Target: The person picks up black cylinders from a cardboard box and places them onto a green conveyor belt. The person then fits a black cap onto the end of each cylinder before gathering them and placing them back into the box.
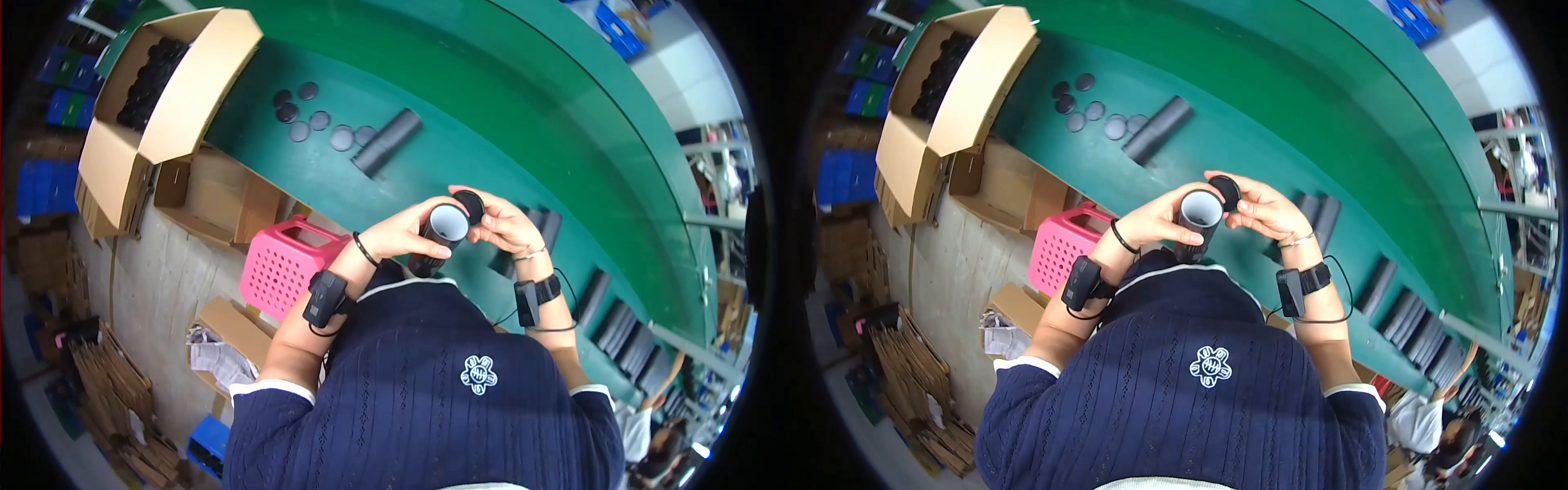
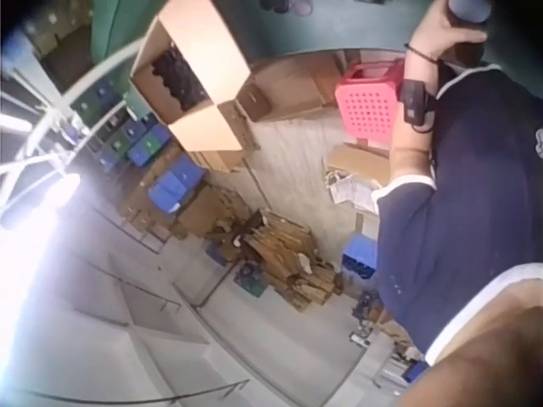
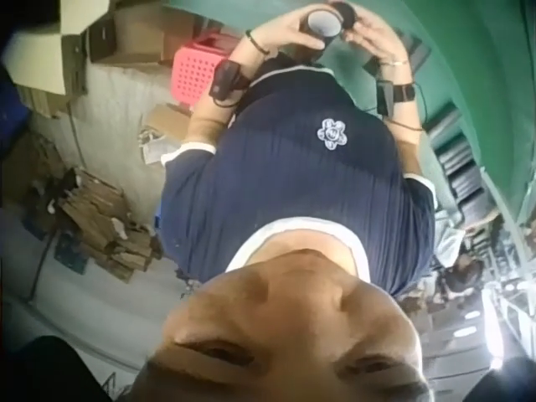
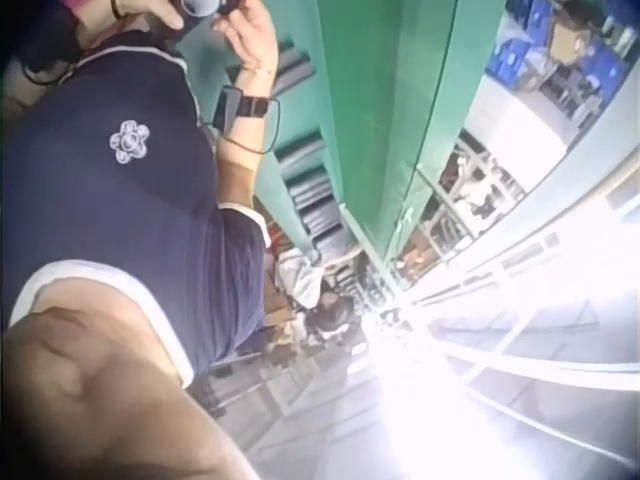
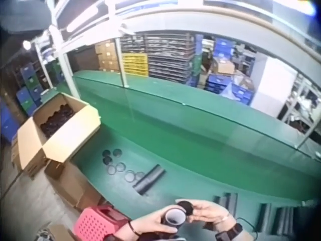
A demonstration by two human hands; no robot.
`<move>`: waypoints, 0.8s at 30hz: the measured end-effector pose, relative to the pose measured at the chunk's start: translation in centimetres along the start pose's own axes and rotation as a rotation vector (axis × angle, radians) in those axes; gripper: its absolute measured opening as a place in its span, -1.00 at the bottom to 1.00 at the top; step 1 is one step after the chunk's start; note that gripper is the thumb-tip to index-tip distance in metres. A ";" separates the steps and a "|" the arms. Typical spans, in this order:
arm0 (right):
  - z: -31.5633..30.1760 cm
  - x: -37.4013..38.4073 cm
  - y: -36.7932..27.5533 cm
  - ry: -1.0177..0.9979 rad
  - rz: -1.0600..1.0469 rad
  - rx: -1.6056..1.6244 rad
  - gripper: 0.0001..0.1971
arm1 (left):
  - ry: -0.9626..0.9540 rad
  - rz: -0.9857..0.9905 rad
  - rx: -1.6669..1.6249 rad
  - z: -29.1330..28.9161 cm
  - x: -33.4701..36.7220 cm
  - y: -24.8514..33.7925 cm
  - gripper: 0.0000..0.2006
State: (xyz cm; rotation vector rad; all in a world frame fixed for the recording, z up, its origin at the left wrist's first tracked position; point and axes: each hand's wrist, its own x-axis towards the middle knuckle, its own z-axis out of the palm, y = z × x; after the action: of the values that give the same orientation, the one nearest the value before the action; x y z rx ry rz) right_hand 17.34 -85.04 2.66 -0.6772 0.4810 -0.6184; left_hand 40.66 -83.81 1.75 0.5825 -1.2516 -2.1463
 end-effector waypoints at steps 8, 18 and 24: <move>2.8 -16.8 -7.6 0.512 -0.390 -0.541 -0.21 | 0.032 -0.044 0.164 2.9 5.4 -4.4 -0.33; 1.2 -18.1 -2.4 0.532 -0.192 -0.544 -0.42 | 0.033 -0.070 0.310 4.9 6.3 -7.9 -0.26; 0.4 -11.7 1.0 0.514 -0.226 -1.102 -0.44 | -0.016 -0.029 0.506 4.9 6.1 -9.0 -0.26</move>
State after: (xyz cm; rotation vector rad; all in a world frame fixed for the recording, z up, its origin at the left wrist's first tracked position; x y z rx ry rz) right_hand 9.52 -76.49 4.73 -1.6432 1.2711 -0.7212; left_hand 30.78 -81.36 -4.37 0.7905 -1.8189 -1.8542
